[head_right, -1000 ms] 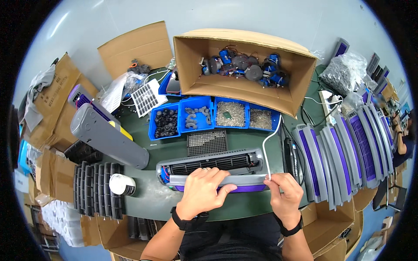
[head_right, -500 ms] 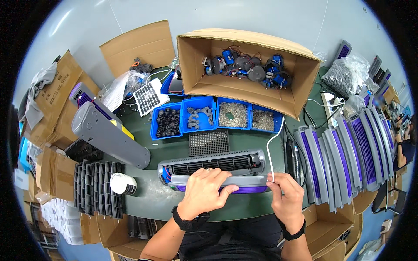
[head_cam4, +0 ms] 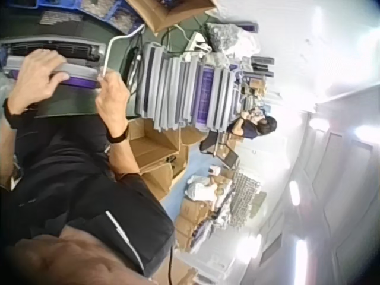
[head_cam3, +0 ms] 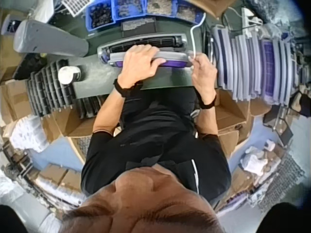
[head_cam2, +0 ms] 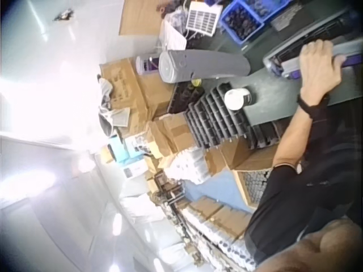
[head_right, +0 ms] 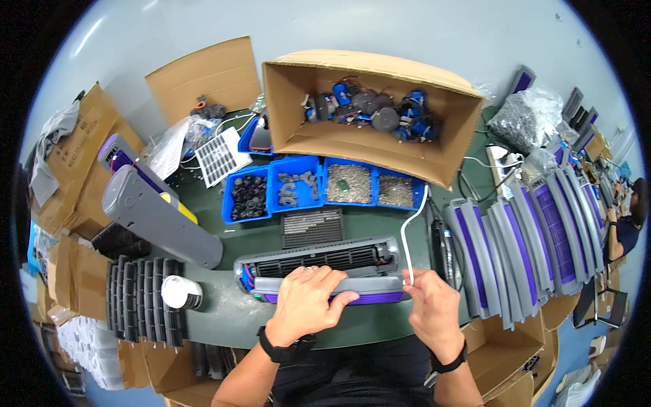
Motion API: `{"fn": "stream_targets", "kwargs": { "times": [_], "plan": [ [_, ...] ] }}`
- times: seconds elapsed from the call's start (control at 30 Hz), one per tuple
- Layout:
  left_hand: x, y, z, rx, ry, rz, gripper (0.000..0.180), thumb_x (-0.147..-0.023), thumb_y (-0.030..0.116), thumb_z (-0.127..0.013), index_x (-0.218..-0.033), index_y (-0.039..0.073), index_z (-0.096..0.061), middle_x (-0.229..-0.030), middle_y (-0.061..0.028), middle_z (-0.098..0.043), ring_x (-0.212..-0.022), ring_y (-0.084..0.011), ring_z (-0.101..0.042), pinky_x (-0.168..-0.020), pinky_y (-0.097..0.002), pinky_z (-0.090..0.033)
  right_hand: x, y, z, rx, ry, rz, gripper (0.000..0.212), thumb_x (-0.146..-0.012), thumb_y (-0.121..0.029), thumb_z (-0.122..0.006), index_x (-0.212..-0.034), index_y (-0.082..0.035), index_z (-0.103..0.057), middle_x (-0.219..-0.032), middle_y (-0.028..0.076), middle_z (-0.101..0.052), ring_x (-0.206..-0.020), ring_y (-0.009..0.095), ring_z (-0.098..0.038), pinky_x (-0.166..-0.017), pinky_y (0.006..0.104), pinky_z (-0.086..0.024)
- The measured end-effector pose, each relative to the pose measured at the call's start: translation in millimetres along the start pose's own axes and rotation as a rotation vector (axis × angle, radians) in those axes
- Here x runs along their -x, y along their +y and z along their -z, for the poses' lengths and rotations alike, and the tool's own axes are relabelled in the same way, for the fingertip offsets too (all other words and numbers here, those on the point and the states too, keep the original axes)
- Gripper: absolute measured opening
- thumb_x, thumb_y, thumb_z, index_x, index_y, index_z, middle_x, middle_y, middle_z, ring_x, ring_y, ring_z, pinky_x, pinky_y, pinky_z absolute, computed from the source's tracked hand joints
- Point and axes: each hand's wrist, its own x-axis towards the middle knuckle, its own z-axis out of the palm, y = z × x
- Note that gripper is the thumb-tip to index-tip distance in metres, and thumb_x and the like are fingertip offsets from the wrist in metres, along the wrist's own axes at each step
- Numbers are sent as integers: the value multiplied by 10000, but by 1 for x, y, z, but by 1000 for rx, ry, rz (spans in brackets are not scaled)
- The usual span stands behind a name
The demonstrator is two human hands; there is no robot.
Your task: The person assembles a gray and purple electronic device by connecting internal wires, attaching a front grille, and securing a back cover. They use a hot glue gun to apply adhesive to the device's casing and then place the finished unit on a stack of similar devices.
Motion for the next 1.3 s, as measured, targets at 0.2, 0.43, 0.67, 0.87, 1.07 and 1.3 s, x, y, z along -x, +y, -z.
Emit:
{"fn": "stream_targets", "kwargs": {
  "times": [0.2, 0.43, 0.67, 0.87, 1.07, 1.3],
  "plan": [
    [1, 0, 0, 14, 25, -42, 335, -869, 387, -817, -978, 77, -753, -812, -70, -674, -723, -283, -661, -701, -403, -486, -27, -20, 0, -181, 5, 10, 136, -975, 127, -589, -1014, 19, -664, -969, 151, -789, -857, 252, -790, -771, 332, -609],
    [4, 5, 3, 15, 33, -18, 383, -869, 431, -811, -938, 58, -754, -780, -79, -670, -717, -291, -653, -676, -406, -472, -115, 22, -11, -151, 217, -34, 530, -950, -83, -776, -1429, 25, -576, -1127, 262, -759, -983, 361, -781, -845, 415, -624],
    [8, 8, -2, 35, 62, -31, 376, -862, 428, -822, -933, 66, -751, -783, -72, -672, -722, -293, -653, -695, -408, -468, 18, 14, -4, -334, 41, -418, 232, -974, -83, -775, -1174, 29, -740, -1018, 151, -800, -954, 192, -777, -869, 324, -610],
    [8, 14, 5, 12, 1, 1, 365, -862, 425, -824, -923, 71, -756, -808, -87, -699, -739, -320, -669, -706, -419, -485, 34, 28, -34, -589, -45, -451, 234, -1005, -198, -724, -1115, 7, -747, -869, 17, -685, -759, 81, -577, -666, 266, -451],
    [29, 26, 15, 60, -8, 34, 369, -855, 423, -839, -898, 65, -764, -786, -100, -715, -712, -327, -690, -685, -414, -500, 57, 28, -39, -681, -13, -387, 159, -973, -128, -682, -1013, 20, -725, -852, 0, -667, -761, 70, -561, -675, 259, -431],
    [39, 25, 10, 29, 60, 26, 357, -837, 416, -854, -905, 77, -763, -766, -69, -700, -683, -285, -674, -650, -387, -482, 69, 39, -55, -706, 35, -377, 167, -935, -116, -678, -970, 40, -726, -890, 61, -700, -789, 108, -605, -726, 275, -472]
  ]
}}
